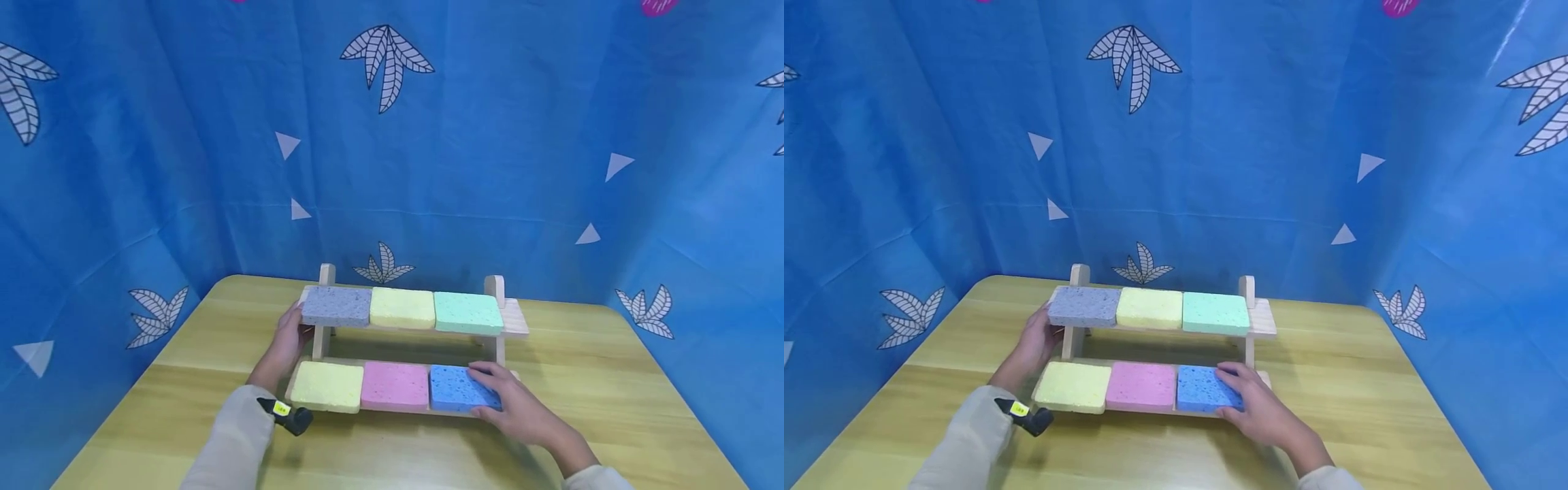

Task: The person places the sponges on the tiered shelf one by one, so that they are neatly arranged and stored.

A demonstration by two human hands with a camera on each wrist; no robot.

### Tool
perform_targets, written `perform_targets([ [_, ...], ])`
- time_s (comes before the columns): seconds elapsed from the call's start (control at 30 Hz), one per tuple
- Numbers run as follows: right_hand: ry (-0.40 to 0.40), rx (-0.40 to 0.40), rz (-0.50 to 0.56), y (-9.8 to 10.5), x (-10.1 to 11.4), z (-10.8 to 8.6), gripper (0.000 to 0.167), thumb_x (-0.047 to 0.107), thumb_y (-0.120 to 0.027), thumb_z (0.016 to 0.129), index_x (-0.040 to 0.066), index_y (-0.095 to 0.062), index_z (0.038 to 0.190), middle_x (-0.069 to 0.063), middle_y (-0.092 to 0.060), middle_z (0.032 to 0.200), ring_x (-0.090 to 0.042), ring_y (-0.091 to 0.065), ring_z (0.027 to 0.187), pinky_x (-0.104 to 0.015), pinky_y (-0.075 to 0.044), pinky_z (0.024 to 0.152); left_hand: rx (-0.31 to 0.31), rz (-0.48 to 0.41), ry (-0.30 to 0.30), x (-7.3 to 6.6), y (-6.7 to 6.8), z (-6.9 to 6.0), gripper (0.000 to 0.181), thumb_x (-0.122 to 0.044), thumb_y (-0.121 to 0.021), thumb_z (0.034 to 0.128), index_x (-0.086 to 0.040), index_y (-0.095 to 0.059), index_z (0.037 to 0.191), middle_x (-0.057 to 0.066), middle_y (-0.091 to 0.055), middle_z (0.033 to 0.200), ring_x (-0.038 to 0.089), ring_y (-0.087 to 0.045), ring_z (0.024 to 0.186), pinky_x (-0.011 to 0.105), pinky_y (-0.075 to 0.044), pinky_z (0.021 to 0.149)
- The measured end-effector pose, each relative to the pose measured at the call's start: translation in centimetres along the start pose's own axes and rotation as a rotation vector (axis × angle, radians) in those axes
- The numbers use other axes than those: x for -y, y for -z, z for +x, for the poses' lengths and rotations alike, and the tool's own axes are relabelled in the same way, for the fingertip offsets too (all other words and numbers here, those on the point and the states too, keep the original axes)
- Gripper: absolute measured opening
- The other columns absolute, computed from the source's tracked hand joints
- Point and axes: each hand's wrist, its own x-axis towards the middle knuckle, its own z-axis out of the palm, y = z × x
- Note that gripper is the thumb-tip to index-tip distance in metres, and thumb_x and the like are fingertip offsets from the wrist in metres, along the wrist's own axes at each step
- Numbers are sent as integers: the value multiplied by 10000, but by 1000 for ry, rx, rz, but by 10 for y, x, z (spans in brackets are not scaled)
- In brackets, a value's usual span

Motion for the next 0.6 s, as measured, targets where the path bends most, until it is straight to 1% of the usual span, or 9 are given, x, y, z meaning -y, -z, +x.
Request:
perform_targets([
  [0.07, 1, -3, -1, 0, -1, 0, 600, 201, -701, 840, 39, -473, 1371, -133, -405, 1430, -379, -380, 1301, -555, -352, 1025, 0, -6, 6, -1, -2, 1, 455, -260, -206, 1044, -53, -354, 1421, 151, -454, 1311, 168, -509, 1145, 381, -354, 1067],
  [0.13, 7, -7, -3, -1, -1, 0, 602, 193, -703, 837, 32, -472, 1369, -139, -404, 1430, -383, -381, 1300, -556, -352, 1025, 7, -12, 7, 0, -3, 2, 451, -247, -200, 1043, -60, -346, 1426, 166, -430, 1336, 185, -494, 1167, 400, -324, 1090],
  [0.2, 17, -12, -5, -2, -1, 0, 603, 184, -704, 835, 24, -472, 1367, -145, -403, 1430, -386, -382, 1299, -553, -354, 1024, 10, -13, 6, 0, -2, 2, 447, -242, -193, 1044, -65, -347, 1424, 148, -442, 1320, 175, -500, 1162, 400, -329, 1086],
  [0.3, 20, -15, -10, -2, -1, 1, 601, 181, -703, 836, 25, -471, 1369, -144, -399, 1434, -383, -381, 1302, -549, -356, 1025, 12, -6, 1, 1, -2, 3, 451, -248, -189, 1045, -64, -341, 1428, 84, -486, 1263, 119, -523, 1120, 381, -348, 1070],
  [0.47, 10, -16, -9, -2, 0, 2, 605, 195, -705, 837, 38, -471, 1372, -137, -389, 1444, -386, -365, 1314, -554, -345, 1031, -1, -3, -6, 1, -2, 3, 450, -252, -199, 1044, -48, -362, 1410, -7, -532, 1148, 81, -553, 1054, 305, -406, 996],
  [0.53, 13, -24, -5, -2, -1, 1, 617, 212, -709, 833, 42, -468, 1375, -139, -385, 1448, -398, -356, 1318, -561, -338, 1033, -5, 3, -6, 2, -2, 3, 448, -251, -200, 1043, -50, -370, 1405, -19, -537, 1132, 81, -558, 1044, 295, -416, 981],
  [0.6, 21, -51, -6, -1, -2, -1, 631, 246, -710, 832, 47, -465, 1378, -141, -387, 1450, -406, -350, 1322, -570, -333, 1032, -6, 4, -4, 3, -1, 3, 449, -256, -204, 1043, -48, -374, 1402, 4, -541, 1142, 109, -557, 1057, 319, -416, 987],
])
